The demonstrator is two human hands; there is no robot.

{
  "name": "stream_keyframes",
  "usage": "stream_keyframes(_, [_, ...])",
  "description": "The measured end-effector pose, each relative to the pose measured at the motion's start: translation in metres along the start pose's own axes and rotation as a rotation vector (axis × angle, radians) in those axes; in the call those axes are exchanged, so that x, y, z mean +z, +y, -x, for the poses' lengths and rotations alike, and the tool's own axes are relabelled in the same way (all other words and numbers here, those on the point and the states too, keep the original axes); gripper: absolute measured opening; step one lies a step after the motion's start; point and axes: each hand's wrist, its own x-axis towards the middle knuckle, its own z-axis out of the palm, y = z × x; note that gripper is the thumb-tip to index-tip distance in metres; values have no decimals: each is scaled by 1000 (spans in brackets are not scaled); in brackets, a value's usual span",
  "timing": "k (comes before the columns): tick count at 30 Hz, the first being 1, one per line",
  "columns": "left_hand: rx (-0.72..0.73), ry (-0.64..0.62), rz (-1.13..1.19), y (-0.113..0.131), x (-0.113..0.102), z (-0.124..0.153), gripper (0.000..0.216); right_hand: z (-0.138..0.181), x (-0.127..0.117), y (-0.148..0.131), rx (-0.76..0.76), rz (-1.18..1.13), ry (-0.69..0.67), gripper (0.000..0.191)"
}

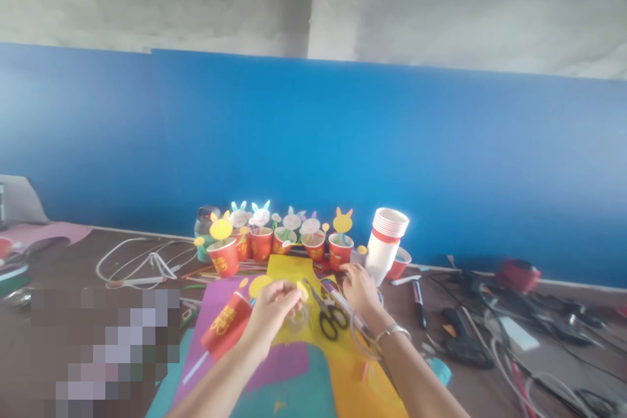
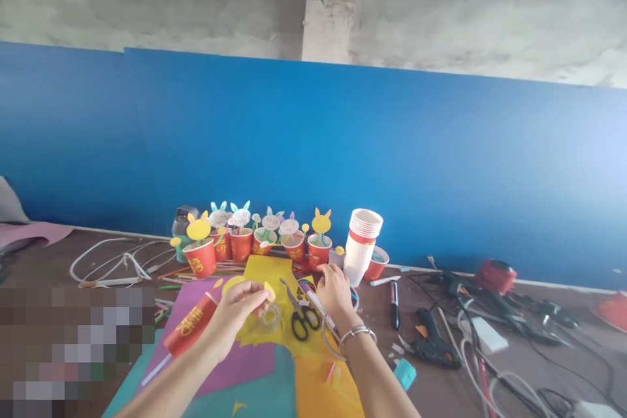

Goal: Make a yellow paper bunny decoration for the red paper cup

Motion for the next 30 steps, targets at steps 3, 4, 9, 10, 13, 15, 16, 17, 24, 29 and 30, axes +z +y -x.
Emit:
stream_keyframes(3, [0, 3, -17, 0, 1, 0, 23, 5, -5, -14, 10, -70, -6, 30])
stream_keyframes(4, [-2, 5, -27, 0, 1, 0, 22, 8, -7, -21, -1, -109, -28, 26])
stream_keyframes(9, [-8, 0, -91, -6, -2, -6, 16, 20, -15, -65, -78, -327, -207, 34])
stream_keyframes(10, [4, -11, -118, -8, -3, -7, 15, 23, -17, -72, -81, -439, -268, 33])
stream_keyframes(13, [46, -41, -204, -13, -5, -10, 15, 29, -24, -90, -125, -571, -318, 18])
stream_keyframes(15, [55, -54, -264, -13, -5, -11, 16, 32, -29, -96, -194, -507, -277, 11])
stream_keyframes(16, [55, -59, -308, -12, -5, -11, 18, 34, -31, -98, -230, -462, -255, 12])
stream_keyframes(17, [55, -68, -353, -10, -5, -10, 19, 35, -33, -100, -258, -423, -237, 13])
stream_keyframes(24, [201, 138, -652, 31, -50, -5, 35, 33, -38, -97, -70, -488, -130, 16])
stream_keyframes(29, [-59, 159, -751, 44, -94, -3, 26, 27, -37, -101, 39, -590, -81, 18])
stream_keyframes(30, [-102, 137, -749, 45, -97, -2, 26, 27, -37, -103, 48, -607, -89, 17])
